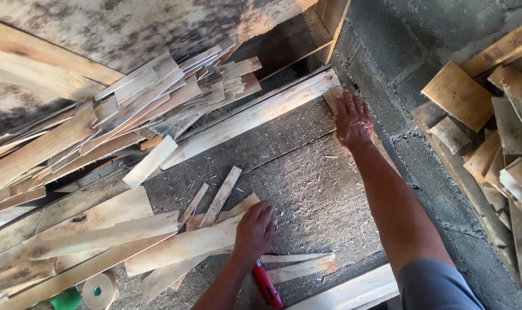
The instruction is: Sort and organize thin strips of wood in a workshop environment.
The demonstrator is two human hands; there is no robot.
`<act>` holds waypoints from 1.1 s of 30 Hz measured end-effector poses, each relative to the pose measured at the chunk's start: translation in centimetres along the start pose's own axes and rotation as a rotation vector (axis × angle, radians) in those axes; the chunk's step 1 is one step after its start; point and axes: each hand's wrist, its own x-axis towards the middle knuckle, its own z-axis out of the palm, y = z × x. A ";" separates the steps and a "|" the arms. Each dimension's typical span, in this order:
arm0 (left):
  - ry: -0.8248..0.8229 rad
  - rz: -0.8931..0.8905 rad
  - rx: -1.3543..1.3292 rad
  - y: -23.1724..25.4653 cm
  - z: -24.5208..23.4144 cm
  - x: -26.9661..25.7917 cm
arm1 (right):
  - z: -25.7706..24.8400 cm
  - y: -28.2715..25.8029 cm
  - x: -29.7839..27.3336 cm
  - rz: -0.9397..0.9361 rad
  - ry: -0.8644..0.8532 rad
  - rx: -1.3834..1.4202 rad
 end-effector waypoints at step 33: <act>-0.643 0.048 0.664 -9.7 1.9 30.1 | -0.1 -1.5 2.6 0.122 -0.198 0.033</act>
